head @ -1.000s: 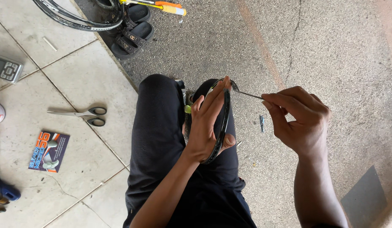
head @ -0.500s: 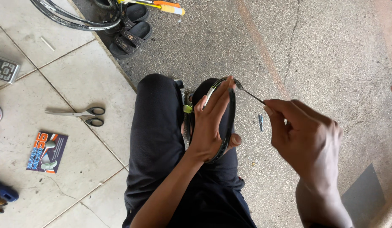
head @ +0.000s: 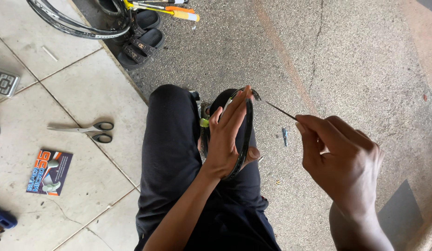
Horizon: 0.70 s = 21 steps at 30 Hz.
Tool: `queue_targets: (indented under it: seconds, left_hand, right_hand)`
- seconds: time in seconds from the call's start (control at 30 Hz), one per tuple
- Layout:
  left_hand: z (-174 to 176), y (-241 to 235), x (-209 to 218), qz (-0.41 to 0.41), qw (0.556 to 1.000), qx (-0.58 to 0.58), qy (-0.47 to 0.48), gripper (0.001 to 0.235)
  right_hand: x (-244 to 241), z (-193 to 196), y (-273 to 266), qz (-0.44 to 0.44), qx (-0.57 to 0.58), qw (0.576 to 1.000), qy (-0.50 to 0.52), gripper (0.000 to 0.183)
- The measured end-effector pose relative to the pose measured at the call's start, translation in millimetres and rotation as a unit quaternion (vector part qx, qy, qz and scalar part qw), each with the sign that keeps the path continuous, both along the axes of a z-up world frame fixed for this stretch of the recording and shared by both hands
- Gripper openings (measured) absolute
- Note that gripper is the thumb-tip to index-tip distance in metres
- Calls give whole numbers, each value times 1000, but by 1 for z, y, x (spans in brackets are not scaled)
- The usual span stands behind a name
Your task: The person sits on the floor and uses a screwdriver to scrape the frame of a badminton racket. They then use scissors to cut a piece of string from a plastic bag and prepare it for use.
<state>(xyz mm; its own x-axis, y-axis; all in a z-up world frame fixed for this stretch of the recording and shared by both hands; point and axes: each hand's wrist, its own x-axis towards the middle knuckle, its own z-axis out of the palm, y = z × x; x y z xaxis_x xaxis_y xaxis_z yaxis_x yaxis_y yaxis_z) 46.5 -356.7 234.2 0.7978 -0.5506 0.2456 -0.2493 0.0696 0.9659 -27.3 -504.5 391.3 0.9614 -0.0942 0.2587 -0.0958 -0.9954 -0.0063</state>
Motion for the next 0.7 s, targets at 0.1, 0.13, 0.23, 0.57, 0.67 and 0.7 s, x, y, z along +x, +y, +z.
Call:
queue_targets:
  seconds: [0.1, 0.13, 0.23, 0.57, 0.67, 0.7]
  left_hand:
    - [1, 1, -1, 11, 1000, 7, 1, 91]
    - [0, 2, -1, 12, 1000, 7, 2, 91]
    - [-4, 1, -1, 11, 1000, -1, -11, 91]
    - [-5, 1, 0, 9, 1000, 10, -9, 92]
    - [-4, 1, 0, 7, 1000, 12, -5, 94]
    - [-3, 1, 1, 6, 1000, 12, -2, 94]
  right_hand:
    - [2, -6, -8, 26, 51, 998, -11, 11]
    - [4, -8, -7, 27, 52, 998, -10, 11]
    - [9, -14, -6, 52, 101, 993, -16, 8]
    - [14, -25, -5, 47, 136, 989, -20, 5]
    - [14, -27, -4, 44, 141, 989, -20, 5]
    - [13, -28, -4, 39, 141, 989, -23, 6]
